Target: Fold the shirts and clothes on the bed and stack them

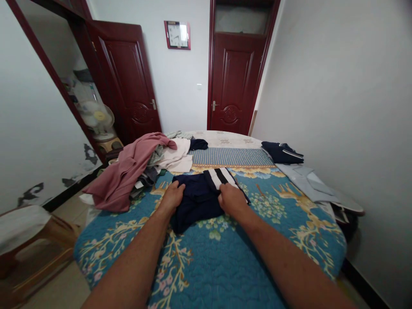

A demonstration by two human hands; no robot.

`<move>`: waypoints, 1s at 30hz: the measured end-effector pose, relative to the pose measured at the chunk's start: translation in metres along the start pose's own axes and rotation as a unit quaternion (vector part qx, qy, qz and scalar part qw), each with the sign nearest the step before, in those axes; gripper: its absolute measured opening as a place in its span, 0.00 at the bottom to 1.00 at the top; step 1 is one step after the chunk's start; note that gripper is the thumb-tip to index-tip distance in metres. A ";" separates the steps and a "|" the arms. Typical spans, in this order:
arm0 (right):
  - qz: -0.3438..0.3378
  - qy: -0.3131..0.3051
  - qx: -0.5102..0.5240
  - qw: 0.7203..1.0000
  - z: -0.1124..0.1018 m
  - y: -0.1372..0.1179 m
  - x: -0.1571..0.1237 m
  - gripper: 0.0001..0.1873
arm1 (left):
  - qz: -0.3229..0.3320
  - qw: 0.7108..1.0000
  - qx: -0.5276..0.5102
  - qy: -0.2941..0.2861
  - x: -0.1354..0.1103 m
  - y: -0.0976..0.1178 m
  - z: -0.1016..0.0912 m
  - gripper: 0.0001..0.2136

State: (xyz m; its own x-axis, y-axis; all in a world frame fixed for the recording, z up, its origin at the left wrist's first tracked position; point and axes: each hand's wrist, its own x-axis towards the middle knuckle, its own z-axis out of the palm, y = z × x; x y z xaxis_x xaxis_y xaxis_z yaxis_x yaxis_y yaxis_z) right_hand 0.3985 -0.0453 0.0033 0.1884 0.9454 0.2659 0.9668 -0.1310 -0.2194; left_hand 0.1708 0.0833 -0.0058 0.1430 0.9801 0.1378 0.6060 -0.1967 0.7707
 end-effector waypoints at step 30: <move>0.233 0.179 0.342 0.893 -0.014 0.136 0.036 0.03 | 0.016 0.999 0.033 0.004 0.014 -0.007 -0.019 0.09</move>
State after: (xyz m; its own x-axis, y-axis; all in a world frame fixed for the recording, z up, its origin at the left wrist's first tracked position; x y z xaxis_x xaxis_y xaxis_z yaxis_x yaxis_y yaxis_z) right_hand 0.5396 -0.0333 -0.0037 0.7033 0.6646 0.2521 0.4607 -0.1560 -0.8738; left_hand 0.1540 0.0987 0.0030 0.1570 0.9732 0.1678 0.6516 -0.2297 0.7230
